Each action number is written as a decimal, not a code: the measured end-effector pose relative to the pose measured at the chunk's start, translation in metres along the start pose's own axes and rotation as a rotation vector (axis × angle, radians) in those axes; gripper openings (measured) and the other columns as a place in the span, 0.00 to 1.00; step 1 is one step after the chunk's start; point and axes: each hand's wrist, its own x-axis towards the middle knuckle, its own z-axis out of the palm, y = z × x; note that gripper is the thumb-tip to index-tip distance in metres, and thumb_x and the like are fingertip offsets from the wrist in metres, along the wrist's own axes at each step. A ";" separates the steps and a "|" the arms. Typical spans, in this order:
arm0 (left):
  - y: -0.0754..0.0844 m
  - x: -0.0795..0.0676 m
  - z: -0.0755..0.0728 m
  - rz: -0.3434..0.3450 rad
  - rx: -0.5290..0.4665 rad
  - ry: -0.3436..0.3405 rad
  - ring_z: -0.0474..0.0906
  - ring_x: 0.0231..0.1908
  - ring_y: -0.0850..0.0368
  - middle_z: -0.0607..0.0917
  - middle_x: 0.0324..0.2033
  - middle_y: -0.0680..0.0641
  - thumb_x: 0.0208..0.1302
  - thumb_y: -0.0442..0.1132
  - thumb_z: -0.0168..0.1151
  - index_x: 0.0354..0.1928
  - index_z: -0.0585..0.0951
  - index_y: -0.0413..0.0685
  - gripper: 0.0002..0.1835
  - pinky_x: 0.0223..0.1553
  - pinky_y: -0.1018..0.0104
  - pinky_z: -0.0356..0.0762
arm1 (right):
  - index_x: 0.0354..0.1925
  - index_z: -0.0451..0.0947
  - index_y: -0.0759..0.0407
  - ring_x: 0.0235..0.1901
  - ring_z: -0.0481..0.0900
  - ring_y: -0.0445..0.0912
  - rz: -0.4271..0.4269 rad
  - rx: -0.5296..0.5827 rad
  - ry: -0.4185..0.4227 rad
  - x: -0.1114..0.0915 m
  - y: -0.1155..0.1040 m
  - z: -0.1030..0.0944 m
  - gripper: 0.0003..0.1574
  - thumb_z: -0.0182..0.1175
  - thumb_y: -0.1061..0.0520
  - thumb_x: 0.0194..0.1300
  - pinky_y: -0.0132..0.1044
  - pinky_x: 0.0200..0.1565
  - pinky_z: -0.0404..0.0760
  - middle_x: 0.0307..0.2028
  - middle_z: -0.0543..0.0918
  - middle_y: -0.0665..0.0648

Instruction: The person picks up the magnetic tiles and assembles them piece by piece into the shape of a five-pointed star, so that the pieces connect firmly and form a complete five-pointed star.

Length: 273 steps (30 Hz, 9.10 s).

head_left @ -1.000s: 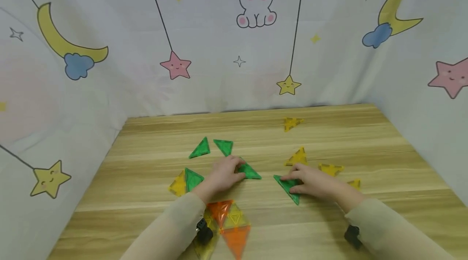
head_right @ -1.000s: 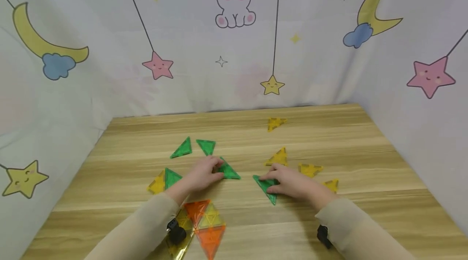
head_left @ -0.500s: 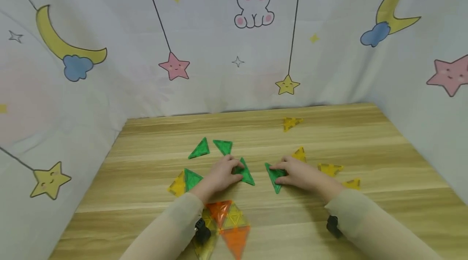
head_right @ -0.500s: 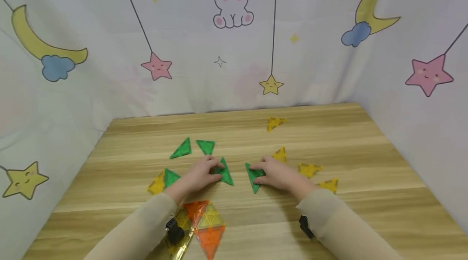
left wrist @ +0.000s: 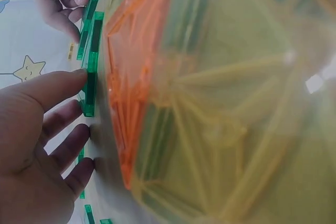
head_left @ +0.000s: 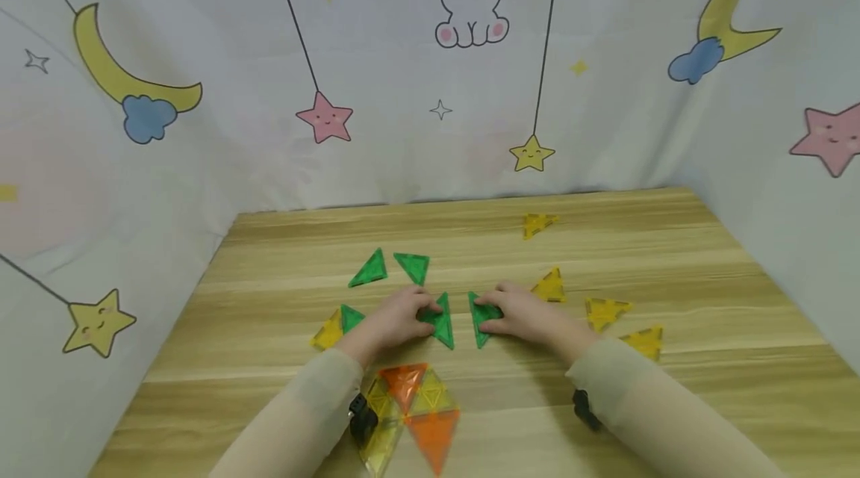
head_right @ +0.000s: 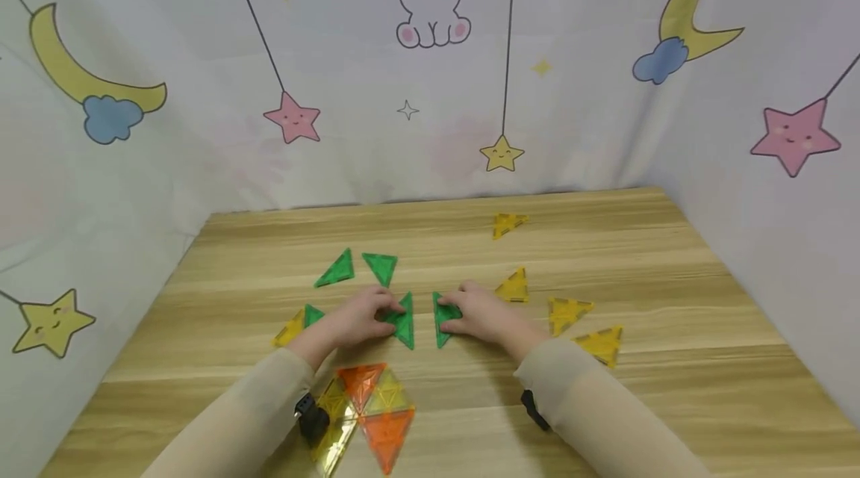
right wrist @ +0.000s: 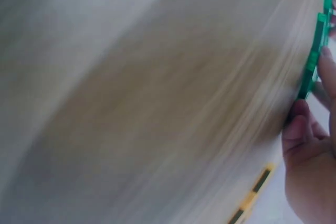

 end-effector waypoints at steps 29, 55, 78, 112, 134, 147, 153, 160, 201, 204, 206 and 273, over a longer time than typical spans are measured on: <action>-0.006 -0.002 0.005 0.006 -0.029 0.039 0.68 0.54 0.48 0.74 0.51 0.49 0.62 0.41 0.62 0.50 0.80 0.53 0.14 0.56 0.50 0.63 | 0.56 0.76 0.54 0.41 0.73 0.47 -0.019 0.032 0.024 0.022 -0.018 0.015 0.29 0.63 0.43 0.60 0.45 0.44 0.74 0.45 0.73 0.58; -0.061 -0.005 -0.030 -0.371 -0.028 0.268 0.59 0.60 0.34 0.67 0.60 0.33 0.66 0.48 0.56 0.63 0.68 0.37 0.29 0.56 0.43 0.62 | 0.66 0.64 0.61 0.64 0.62 0.52 -0.067 -0.133 0.007 0.093 -0.048 0.004 0.29 0.50 0.52 0.71 0.49 0.65 0.52 0.64 0.67 0.60; -0.057 0.006 -0.034 -0.502 0.195 0.293 0.70 0.49 0.40 0.75 0.50 0.39 0.63 0.54 0.59 0.51 0.77 0.44 0.24 0.47 0.44 0.64 | 0.62 0.71 0.58 0.60 0.68 0.52 -0.089 -0.292 0.033 0.096 -0.030 0.008 0.23 0.48 0.53 0.72 0.47 0.60 0.61 0.62 0.71 0.56; -0.062 0.007 -0.037 -0.368 0.104 0.191 0.63 0.60 0.40 0.71 0.62 0.50 0.65 0.47 0.59 0.58 0.76 0.57 0.19 0.56 0.36 0.48 | 0.64 0.69 0.50 0.59 0.67 0.51 -0.060 -0.115 -0.047 0.095 -0.045 0.005 0.23 0.46 0.56 0.73 0.48 0.61 0.58 0.60 0.69 0.57; -0.061 0.005 -0.029 -0.342 0.113 0.198 0.63 0.59 0.40 0.72 0.62 0.50 0.66 0.49 0.57 0.59 0.75 0.58 0.20 0.55 0.38 0.50 | 0.67 0.64 0.54 0.61 0.65 0.52 -0.097 -0.009 -0.090 0.100 -0.043 0.009 0.27 0.50 0.54 0.71 0.50 0.62 0.57 0.62 0.66 0.59; -0.066 0.000 -0.035 -0.323 0.054 0.176 0.59 0.62 0.38 0.69 0.64 0.48 0.67 0.48 0.57 0.60 0.75 0.55 0.20 0.53 0.35 0.54 | 0.66 0.65 0.58 0.65 0.59 0.60 -0.016 0.083 0.018 0.066 -0.005 -0.013 0.29 0.52 0.52 0.69 0.53 0.63 0.57 0.65 0.64 0.64; -0.066 -0.001 -0.035 -0.291 0.015 0.200 0.59 0.61 0.35 0.69 0.63 0.47 0.67 0.48 0.55 0.60 0.75 0.53 0.21 0.54 0.32 0.52 | 0.64 0.67 0.61 0.62 0.62 0.62 0.010 0.076 0.082 0.039 0.018 -0.022 0.29 0.54 0.52 0.68 0.56 0.60 0.60 0.62 0.66 0.66; -0.052 0.007 -0.033 -0.206 0.026 0.286 0.60 0.61 0.34 0.71 0.61 0.46 0.66 0.48 0.56 0.58 0.77 0.52 0.20 0.56 0.36 0.51 | 0.62 0.66 0.68 0.52 0.72 0.63 0.091 0.149 0.151 0.007 0.043 -0.035 0.29 0.56 0.55 0.67 0.54 0.50 0.72 0.56 0.70 0.68; 0.008 0.031 -0.009 -0.069 -0.097 0.217 0.61 0.60 0.43 0.73 0.60 0.47 0.64 0.45 0.60 0.59 0.76 0.53 0.21 0.58 0.40 0.50 | 0.51 0.76 0.64 0.34 0.78 0.48 0.069 -0.059 0.181 -0.035 0.074 -0.030 0.25 0.64 0.49 0.60 0.47 0.39 0.75 0.34 0.80 0.54; 0.011 0.033 -0.006 -0.046 -0.077 0.204 0.62 0.60 0.44 0.74 0.59 0.49 0.64 0.45 0.60 0.58 0.77 0.54 0.20 0.58 0.40 0.50 | 0.51 0.76 0.63 0.26 0.73 0.42 0.069 -0.061 0.190 -0.030 0.067 -0.024 0.27 0.64 0.48 0.60 0.42 0.33 0.73 0.26 0.77 0.49; 0.012 0.034 -0.005 -0.037 -0.072 0.200 0.62 0.59 0.44 0.75 0.59 0.49 0.64 0.45 0.60 0.58 0.77 0.55 0.19 0.57 0.40 0.50 | 0.52 0.76 0.63 0.22 0.69 0.40 0.061 -0.050 0.182 -0.028 0.062 -0.021 0.26 0.63 0.48 0.61 0.39 0.30 0.70 0.23 0.75 0.47; 0.052 0.077 0.033 -0.067 0.216 0.130 0.69 0.55 0.51 0.78 0.53 0.57 0.63 0.52 0.60 0.51 0.81 0.61 0.15 0.51 0.50 0.60 | 0.59 0.72 0.66 0.47 0.75 0.57 0.138 0.090 0.035 -0.048 0.088 -0.049 0.24 0.57 0.60 0.66 0.52 0.48 0.72 0.47 0.76 0.65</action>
